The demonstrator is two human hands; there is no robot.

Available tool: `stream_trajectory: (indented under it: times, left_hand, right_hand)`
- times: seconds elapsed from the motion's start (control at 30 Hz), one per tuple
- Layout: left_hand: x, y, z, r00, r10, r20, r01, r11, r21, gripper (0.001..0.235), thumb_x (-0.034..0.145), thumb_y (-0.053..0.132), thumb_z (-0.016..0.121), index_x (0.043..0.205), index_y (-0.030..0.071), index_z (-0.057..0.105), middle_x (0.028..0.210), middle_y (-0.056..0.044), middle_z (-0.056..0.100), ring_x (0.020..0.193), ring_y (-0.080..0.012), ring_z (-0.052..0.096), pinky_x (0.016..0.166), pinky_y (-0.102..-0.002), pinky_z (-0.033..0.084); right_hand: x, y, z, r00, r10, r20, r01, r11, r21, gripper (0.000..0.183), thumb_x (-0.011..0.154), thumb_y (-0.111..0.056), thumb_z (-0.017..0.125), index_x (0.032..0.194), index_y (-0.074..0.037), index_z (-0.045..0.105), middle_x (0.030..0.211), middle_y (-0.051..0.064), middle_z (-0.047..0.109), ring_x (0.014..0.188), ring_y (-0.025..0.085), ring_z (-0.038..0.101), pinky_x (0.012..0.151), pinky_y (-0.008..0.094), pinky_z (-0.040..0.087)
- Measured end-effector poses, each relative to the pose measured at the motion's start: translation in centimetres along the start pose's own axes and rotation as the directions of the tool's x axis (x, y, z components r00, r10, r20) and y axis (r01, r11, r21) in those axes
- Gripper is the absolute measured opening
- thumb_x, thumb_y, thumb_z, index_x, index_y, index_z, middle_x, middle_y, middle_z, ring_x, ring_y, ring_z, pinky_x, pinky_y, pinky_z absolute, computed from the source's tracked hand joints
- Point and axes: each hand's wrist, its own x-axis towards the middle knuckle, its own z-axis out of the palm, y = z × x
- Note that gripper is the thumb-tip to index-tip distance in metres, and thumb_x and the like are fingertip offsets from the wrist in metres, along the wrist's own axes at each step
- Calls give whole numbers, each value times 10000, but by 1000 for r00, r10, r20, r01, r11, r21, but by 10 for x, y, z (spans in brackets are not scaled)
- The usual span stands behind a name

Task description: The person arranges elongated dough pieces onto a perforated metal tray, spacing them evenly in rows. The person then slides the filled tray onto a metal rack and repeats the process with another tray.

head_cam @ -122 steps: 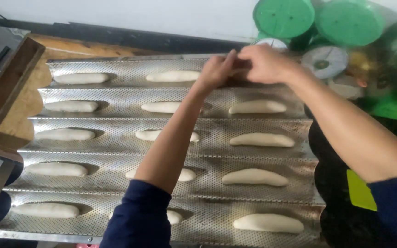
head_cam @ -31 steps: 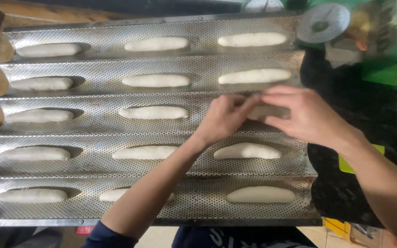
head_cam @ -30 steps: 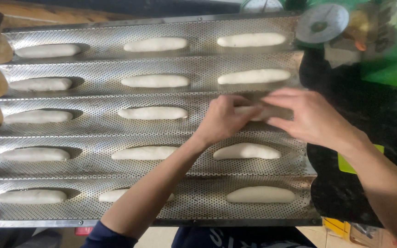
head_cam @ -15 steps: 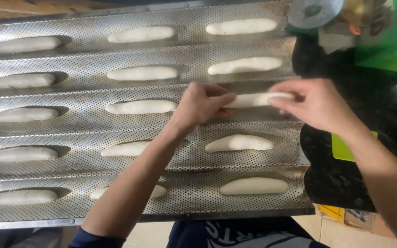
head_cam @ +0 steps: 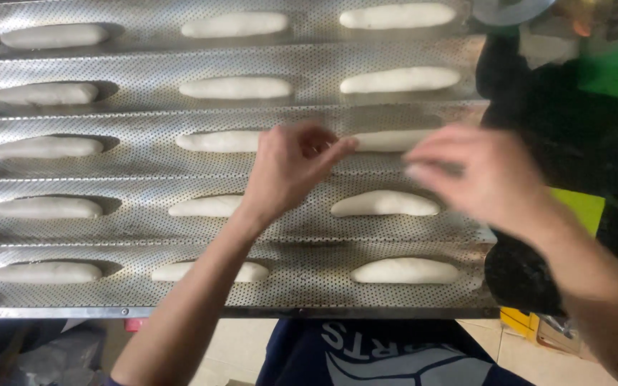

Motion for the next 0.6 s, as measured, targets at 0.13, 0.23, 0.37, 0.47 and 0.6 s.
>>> stream_trajectory:
  times: [0.13,0.23,0.37,0.47,0.6]
  left_hand:
    - [-39,6,9,999,24,-37,-27,997,-70,306,996,264,664,906,1,791,671,-144,750,484,-185,676,468,-242,541]
    - [-50,10,17,999,23,-42,-25,999,-43,235,1005,197,647,947,22,791,726,-154,769,574,-239,747,538,-303,608]
    - [-48,20,32,992,-57,114,75,984,-163,427,1052,339,504,916,33,768,763,-175,768,712,-323,773,684,-407,619]
    - [-44,19,51,995,-45,93,59,987,-146,422,1004,379,511,954,49,769,867,-159,799,794,-323,803,707,-422,607]
    - [-43,5,70,1000,-2,-27,0,998,-61,239,844,343,747,956,137,795,813,-60,811,696,-149,769,652,-319,571]
  right_hand:
    - [6,-36,54,967,7,255,24,993,-117,143,882,-142,708,996,-111,789,1016,87,761,871,194,715,744,245,584]
    - [6,-33,69,956,-97,277,177,943,-282,183,889,-217,733,1018,-91,763,992,79,727,872,195,697,694,255,571]
    - [1,-45,33,959,26,284,-27,1000,1,252,869,-126,730,1106,-37,738,1006,109,703,644,176,644,510,239,552]
    - [-25,-31,25,982,66,175,-71,997,25,428,805,-138,780,1209,-20,697,1158,149,687,843,223,648,773,306,506]
    - [-45,-8,46,973,196,118,-181,975,-130,508,801,-146,752,1300,-91,670,1187,66,689,954,286,700,927,415,545]
